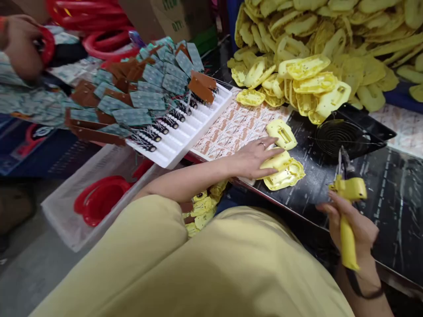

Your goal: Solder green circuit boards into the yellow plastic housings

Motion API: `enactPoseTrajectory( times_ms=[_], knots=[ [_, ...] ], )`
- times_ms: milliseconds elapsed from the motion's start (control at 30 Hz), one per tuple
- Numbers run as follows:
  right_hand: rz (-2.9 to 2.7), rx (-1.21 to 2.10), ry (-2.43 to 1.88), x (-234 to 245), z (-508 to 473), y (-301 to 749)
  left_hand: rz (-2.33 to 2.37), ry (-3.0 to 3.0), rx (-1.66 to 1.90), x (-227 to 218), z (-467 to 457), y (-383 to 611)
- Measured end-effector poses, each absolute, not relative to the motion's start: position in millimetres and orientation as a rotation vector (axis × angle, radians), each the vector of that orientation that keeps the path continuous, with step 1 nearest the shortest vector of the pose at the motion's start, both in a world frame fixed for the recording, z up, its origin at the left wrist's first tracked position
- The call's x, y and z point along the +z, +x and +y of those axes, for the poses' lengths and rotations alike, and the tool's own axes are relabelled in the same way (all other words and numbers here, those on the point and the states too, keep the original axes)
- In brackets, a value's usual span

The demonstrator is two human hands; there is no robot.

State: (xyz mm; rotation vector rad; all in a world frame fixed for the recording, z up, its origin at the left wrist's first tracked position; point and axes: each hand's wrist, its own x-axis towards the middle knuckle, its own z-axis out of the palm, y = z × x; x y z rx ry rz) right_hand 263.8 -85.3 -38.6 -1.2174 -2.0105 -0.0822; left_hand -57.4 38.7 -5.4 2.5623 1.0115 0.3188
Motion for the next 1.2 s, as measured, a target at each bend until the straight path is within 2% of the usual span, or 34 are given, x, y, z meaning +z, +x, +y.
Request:
enactPoseTrajectory(
  times_ms=[100,233,600,933,1200],
  knots=[
    [-2.092,-0.135,-1.103,-32.6,-65.6,247.4,1.038,2.486,0.226,-9.8,27.2,-60.6],
    [-2.193,-0.097,-0.961,-34.4,-53.4,237.4,0.848,2.359,0.306,-17.7,27.0,-45.6],
    [-2.186,-0.17,-1.081,-48.5,-71.1,247.3,0.677,1.994,0.169,0.4,57.3,-41.3],
    [-2.156,-0.24,-1.073,-51.6,-71.0,245.0,0.602,2.009,0.106,7.6,74.6,-39.7],
    [-2.115,-0.215,-1.036,-50.8,-70.7,241.2,1.204,1.789,0.248,20.6,90.6,-36.7]
  ],
)
